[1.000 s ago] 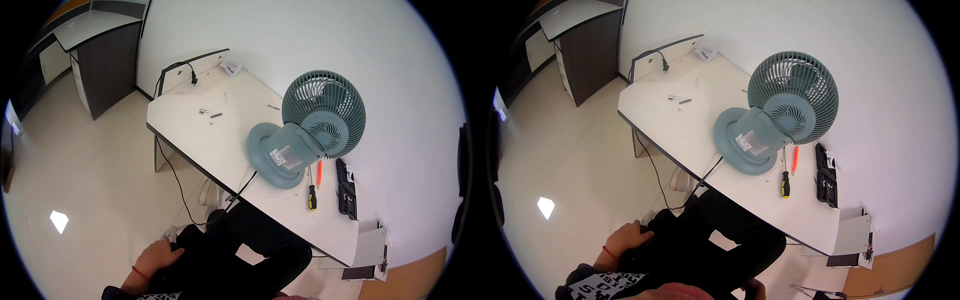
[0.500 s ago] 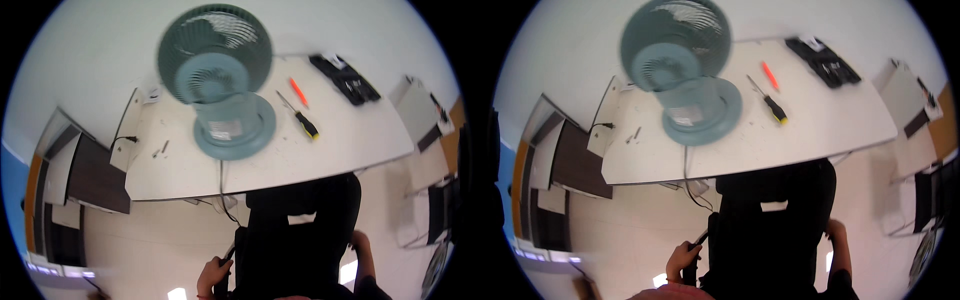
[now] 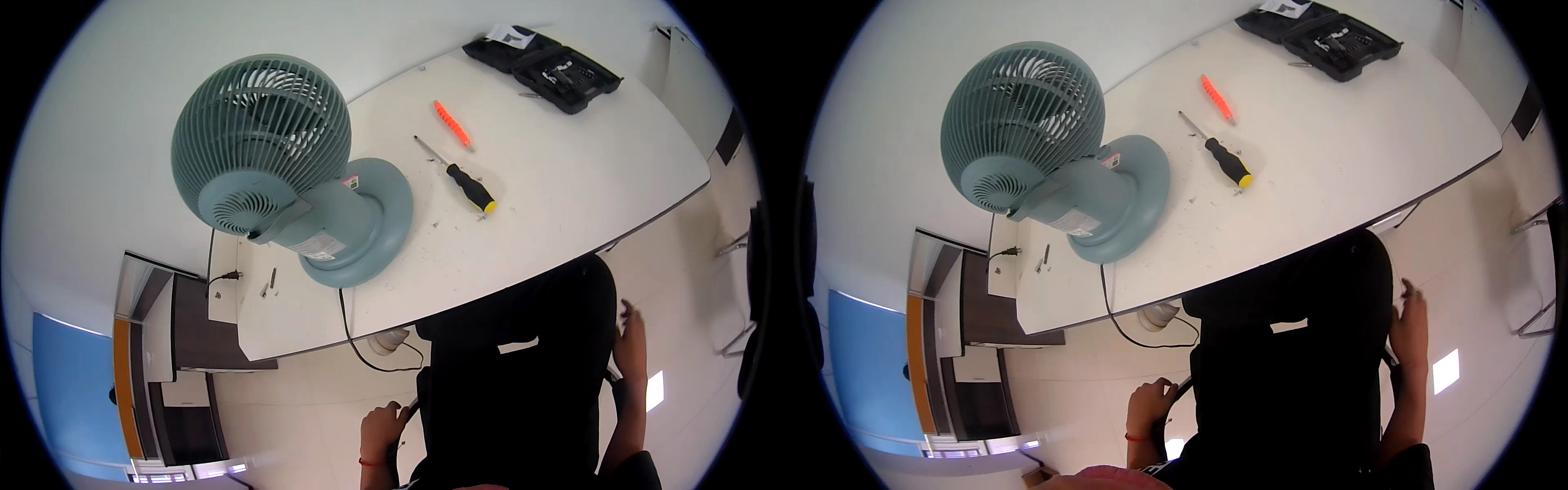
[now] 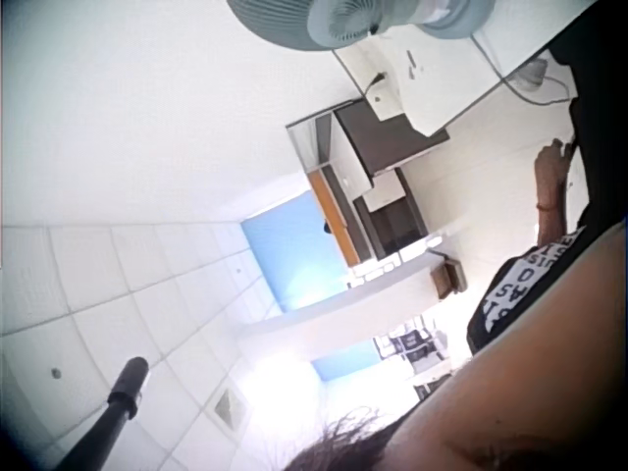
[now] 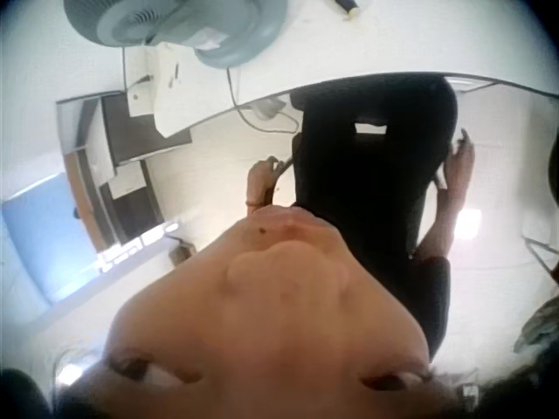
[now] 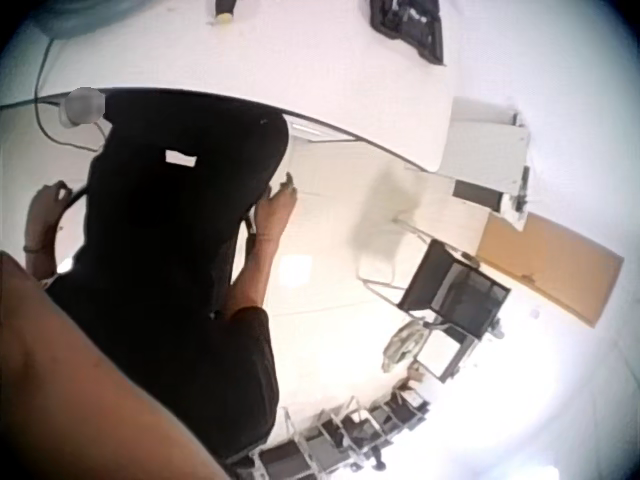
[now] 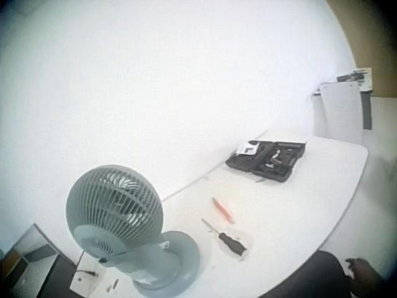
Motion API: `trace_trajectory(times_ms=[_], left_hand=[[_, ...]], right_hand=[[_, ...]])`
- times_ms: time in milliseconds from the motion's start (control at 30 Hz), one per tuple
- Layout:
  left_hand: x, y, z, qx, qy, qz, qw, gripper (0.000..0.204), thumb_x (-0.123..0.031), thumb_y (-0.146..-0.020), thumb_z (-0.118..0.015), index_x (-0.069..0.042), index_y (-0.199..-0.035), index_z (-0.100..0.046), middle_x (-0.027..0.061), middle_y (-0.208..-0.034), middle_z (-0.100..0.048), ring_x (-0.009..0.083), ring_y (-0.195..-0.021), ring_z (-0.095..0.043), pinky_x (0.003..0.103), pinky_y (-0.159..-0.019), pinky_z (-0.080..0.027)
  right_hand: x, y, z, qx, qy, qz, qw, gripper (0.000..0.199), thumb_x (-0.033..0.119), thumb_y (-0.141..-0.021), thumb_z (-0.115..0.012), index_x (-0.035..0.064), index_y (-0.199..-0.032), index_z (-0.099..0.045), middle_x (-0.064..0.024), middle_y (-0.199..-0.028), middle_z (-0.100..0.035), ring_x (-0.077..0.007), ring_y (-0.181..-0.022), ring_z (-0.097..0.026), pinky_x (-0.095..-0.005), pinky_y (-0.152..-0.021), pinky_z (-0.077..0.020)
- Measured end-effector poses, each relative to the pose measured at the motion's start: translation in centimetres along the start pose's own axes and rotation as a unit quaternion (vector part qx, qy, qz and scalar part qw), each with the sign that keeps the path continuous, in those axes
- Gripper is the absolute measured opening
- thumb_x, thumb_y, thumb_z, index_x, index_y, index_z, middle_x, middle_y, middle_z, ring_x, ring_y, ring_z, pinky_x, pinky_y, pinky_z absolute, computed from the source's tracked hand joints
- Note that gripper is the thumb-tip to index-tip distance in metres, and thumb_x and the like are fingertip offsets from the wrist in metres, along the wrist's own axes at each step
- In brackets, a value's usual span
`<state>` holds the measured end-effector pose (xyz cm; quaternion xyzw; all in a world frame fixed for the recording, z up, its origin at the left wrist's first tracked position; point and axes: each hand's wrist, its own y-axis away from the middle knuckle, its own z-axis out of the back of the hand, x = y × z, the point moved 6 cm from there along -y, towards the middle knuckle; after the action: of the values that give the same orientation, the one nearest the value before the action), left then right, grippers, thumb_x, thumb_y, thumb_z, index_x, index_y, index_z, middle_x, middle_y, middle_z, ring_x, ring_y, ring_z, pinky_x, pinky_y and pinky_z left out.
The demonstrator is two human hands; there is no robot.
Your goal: The person assembles a small teal desk fan on a white table. They use a screwdriver to tighten screws on the base and the rear grille, then attach the front grille by hand.
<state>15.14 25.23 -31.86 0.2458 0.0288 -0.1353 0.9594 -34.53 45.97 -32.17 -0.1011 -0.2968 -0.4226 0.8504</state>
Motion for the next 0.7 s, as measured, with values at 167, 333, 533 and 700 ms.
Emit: trace_trajectory(times_ms=[167, 333, 533, 700], left_hand=[[-0.3, 0.1, -0.6, -0.003, -0.038, -0.007, 0.999, 0.045, -0.049, -0.094, -0.056, -0.008, -0.106, -0.071, 0.0222, -0.078, -0.071, 0.0425, -0.080, -0.069, 0.053, -0.072, -0.055], [-1.8, 0.5, -2.1, 0.042, -0.041, 0.009, 0.998, 0.042, -0.046, -0.093, -0.057, -0.005, -0.098, -0.065, 0.0207, -0.077, -0.070, 0.0423, -0.077, -0.069, 0.054, -0.070, -0.054], [-2.1, -1.9, -9.3, -0.021, -0.025, -0.168, 0.985, 0.026, -0.026, -0.088, -0.057, -0.001, -0.095, -0.061, 0.0225, -0.079, -0.071, 0.0396, -0.075, -0.071, 0.052, -0.068, -0.056], [-4.6, -0.6, -5.4, 0.038, 0.044, -0.136, 0.989, 0.025, -0.021, -0.086, -0.058, 0.003, -0.093, -0.061, 0.0240, -0.077, -0.070, 0.0410, -0.076, -0.071, 0.052, -0.071, -0.056]], right_hand=[[3.9, 0.7, 1.8, -0.087, -0.213, -0.006, 0.973, 0.040, 0.006, -0.098, -0.046, -0.0006, -0.137, -0.052, -0.0181, -0.128, -0.058, -0.0298, -0.118, -0.056, -0.0412, -0.100, -0.0440], [5.5, 1.1, 1.1, -0.029, -0.270, -0.035, 0.962, 0.047, 0.020, -0.103, -0.041, -0.0053, -0.143, -0.045, -0.0215, -0.137, -0.053, -0.0317, -0.129, -0.051, -0.0407, -0.112, -0.0366], [6.7, 1.6, -1.2, -0.073, -0.203, 0.116, 0.969, 0.072, 0.040, -0.102, -0.048, -0.0073, -0.152, -0.029, -0.0260, -0.150, -0.039, -0.0366, -0.140, -0.039, -0.0443, -0.118, -0.0275], [10.8, 4.2, -0.9, -0.134, -0.018, 0.189, 0.973, 0.074, 0.028, -0.098, -0.053, -0.0060, -0.156, -0.020, -0.0298, -0.159, -0.024, -0.0463, -0.145, -0.028, -0.0517, -0.121, -0.0206]])
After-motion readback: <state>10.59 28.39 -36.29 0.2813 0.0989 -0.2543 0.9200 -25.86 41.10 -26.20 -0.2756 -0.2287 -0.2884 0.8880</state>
